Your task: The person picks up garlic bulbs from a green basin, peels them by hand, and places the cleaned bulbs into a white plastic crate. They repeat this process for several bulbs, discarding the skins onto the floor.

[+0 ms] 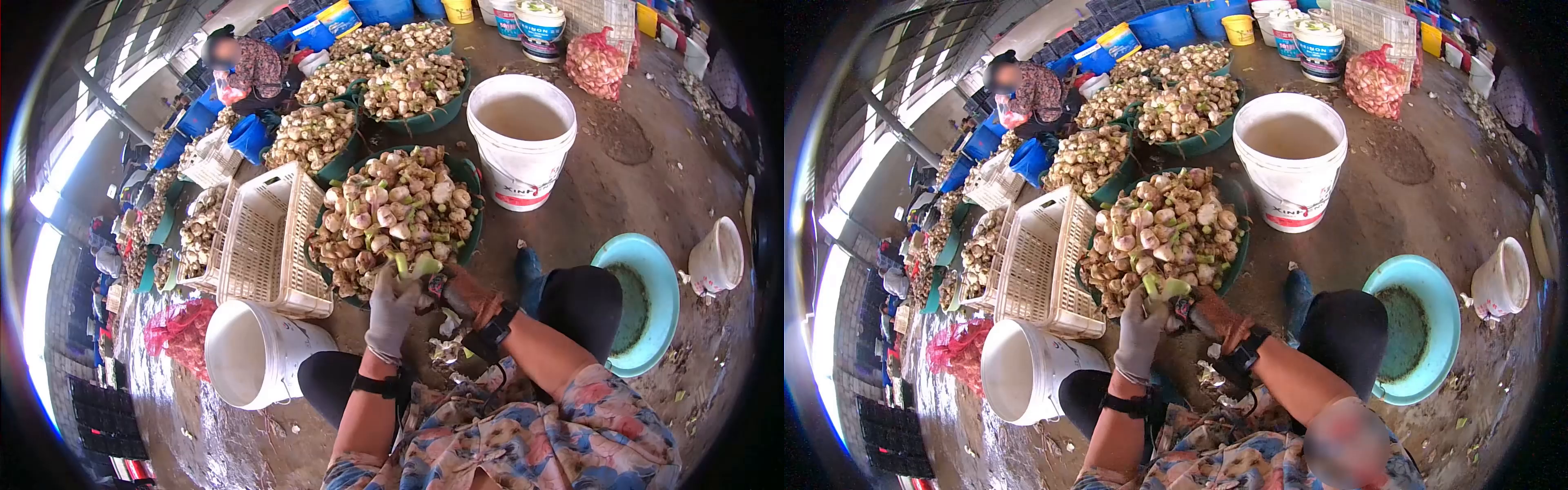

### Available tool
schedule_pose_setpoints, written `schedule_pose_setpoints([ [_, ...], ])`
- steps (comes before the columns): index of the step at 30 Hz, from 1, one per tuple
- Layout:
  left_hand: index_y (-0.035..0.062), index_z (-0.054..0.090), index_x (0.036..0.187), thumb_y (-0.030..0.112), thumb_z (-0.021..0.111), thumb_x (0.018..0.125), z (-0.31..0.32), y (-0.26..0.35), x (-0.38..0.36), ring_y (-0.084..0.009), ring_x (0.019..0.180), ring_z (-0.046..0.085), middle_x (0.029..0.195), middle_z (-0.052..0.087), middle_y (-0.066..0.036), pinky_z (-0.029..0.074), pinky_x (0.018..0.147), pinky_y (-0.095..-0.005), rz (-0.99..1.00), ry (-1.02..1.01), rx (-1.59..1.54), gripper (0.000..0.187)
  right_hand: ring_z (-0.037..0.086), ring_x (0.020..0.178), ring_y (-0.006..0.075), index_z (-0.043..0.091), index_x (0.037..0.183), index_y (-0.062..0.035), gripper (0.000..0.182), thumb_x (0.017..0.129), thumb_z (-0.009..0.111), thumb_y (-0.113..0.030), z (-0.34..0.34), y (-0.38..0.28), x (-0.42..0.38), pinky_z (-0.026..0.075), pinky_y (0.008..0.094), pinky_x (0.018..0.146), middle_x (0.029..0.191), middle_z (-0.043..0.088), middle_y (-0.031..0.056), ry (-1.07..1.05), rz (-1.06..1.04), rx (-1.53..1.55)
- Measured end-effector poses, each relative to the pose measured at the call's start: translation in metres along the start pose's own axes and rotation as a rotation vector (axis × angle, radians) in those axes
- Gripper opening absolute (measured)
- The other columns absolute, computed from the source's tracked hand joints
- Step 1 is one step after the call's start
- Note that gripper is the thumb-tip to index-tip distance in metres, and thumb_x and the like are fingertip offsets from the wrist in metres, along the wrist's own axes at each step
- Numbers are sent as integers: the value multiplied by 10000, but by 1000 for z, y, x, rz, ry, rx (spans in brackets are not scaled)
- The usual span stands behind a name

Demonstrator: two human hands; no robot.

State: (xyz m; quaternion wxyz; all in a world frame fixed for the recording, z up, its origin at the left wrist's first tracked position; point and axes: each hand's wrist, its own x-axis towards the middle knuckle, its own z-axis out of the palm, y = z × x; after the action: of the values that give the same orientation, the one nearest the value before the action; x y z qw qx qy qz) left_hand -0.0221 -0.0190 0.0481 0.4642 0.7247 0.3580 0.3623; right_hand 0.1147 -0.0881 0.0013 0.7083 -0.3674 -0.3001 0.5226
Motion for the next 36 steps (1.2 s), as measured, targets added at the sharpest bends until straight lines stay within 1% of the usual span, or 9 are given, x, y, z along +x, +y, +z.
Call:
schedule_pose_setpoints([
  [5,2,558,1125,120,527,942,-6,-3,-4,-186,893,623,1033,643,-96,523,791,-311,-445,-40,-816,220,625,759,199,645,1006,2,271,842,638,-213,-35,9,15,497,355,678,870,672,118,178,119,-827],
  [11,17,529,1184,259,457,978,-23,-2,9,-259,1061,567,1168,581,-142,488,915,-404,-398,-35,-973,326,602,892,390,590,989,4,236,815,528,-142,-10,18,-23,465,471,752,968,615,249,-412,173,-1533],
  [15,47,502,1232,268,404,991,-30,-18,20,-270,1027,590,1128,599,-120,508,885,-449,-388,68,-1230,341,599,906,380,565,1019,12,250,809,508,-111,-23,55,-34,458,477,771,966,616,238,-572,184,-1396],
  [21,26,536,1135,278,380,985,-24,-27,33,-294,981,617,1082,620,-143,546,818,-467,-631,53,-1279,333,611,975,277,551,1124,5,330,817,580,-115,-2,12,13,479,378,789,1081,619,172,-11,211,-982],
  [23,10,541,1113,276,390,974,-22,-33,32,-306,978,616,1067,618,-158,554,799,-472,-157,-79,-368,335,605,987,286,574,1103,-13,319,796,616,-93,-9,27,22,480,379,800,1066,620,172,-66,142,-936],
  [25,17,549,1102,298,403,966,-49,-25,60,-296,938,623,1021,622,-152,561,790,-423,-621,113,-994,345,598,999,294,597,1082,-31,314,776,652,-71,-14,32,23,481,379,811,1051,620,171,-125,71,-885],
  [27,35,542,1096,296,389,971,-103,-59,98,-268,922,630,1030,626,-145,549,799,-390,-316,123,-1068,327,614,974,281,599,1075,-39,296,784,648,-57,-11,25,30,491,366,810,1016,639,156,43,17,-781],
  [33,32,555,1045,425,459,950,-150,-78,119,-309,988,566,983,613,-139,481,869,-451,-146,138,-1412,415,618,804,367,589,1073,10,349,781,595,-181,-63,51,106,507,434,771,888,625,225,275,8,-1615],
  [36,47,566,1012,340,497,947,-114,-28,121,-270,955,578,975,611,-125,500,809,-385,-300,207,-1202,308,601,723,396,594,1028,32,331,760,590,-163,-51,40,124,504,459,778,822,611,250,350,496,-1491],
])
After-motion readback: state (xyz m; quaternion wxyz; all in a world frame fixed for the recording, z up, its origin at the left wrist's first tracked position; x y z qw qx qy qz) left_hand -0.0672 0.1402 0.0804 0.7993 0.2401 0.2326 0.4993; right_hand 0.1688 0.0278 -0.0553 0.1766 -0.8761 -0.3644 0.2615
